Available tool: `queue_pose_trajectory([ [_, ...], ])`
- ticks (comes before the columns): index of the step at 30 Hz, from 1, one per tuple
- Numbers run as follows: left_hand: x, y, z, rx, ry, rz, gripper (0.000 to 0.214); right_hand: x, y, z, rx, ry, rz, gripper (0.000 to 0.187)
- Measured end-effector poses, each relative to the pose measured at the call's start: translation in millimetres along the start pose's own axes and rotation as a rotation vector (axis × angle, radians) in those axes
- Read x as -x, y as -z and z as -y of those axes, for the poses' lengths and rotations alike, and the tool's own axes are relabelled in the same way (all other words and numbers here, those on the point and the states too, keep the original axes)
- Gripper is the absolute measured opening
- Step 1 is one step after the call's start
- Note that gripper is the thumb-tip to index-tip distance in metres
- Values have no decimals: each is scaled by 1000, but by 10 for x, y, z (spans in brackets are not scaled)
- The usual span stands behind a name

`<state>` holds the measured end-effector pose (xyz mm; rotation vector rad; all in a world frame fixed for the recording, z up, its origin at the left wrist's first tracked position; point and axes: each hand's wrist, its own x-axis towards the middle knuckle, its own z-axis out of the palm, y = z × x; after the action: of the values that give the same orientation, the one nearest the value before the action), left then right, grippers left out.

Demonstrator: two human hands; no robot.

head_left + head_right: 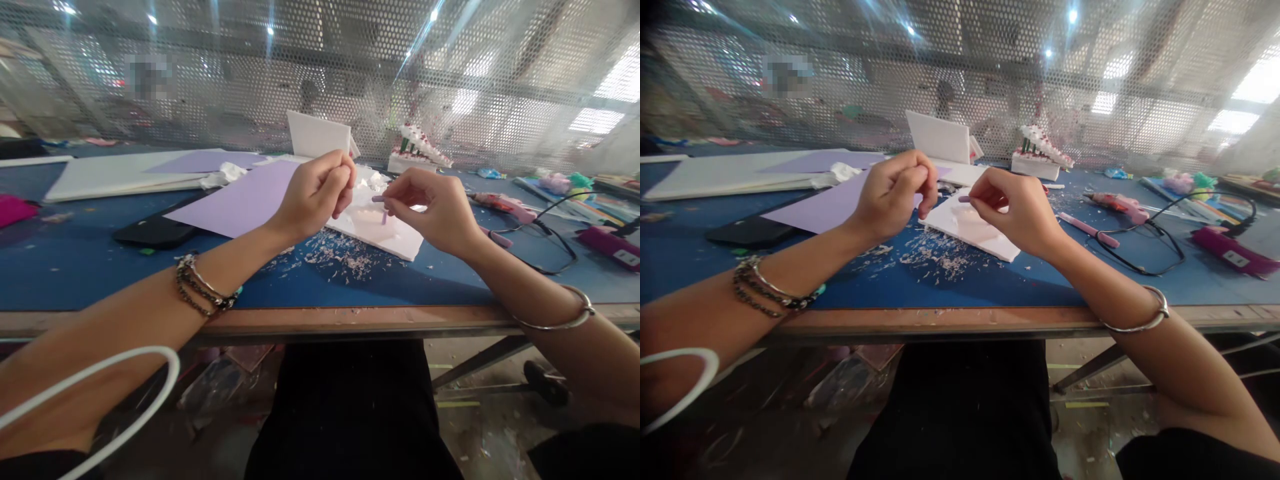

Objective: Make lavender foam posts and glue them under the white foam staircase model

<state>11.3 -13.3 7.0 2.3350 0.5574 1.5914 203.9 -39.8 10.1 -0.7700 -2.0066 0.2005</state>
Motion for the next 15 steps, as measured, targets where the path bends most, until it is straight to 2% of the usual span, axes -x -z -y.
queue_pose_trajectory([
  [4, 4, 7, 7, -106, 30, 3, 41, -3, 7, -20, 17, -8, 5, 19],
  [7, 11, 4, 29, -100, 30, 7, 24, 1, 0, -22, 10, 10, 7, 18],
  [8, 13, -1, 35, -86, 26, 25, 19, 3, -2, -18, 12, 17, 4, 17],
  [13, 42, -39, 38, -66, 78, 214, 22, 12, 4, 22, 26, 38, 18, 14],
  [15, 57, -51, 45, -72, 100, 233, 24, 14, 9, 36, 18, 36, 34, 12],
])
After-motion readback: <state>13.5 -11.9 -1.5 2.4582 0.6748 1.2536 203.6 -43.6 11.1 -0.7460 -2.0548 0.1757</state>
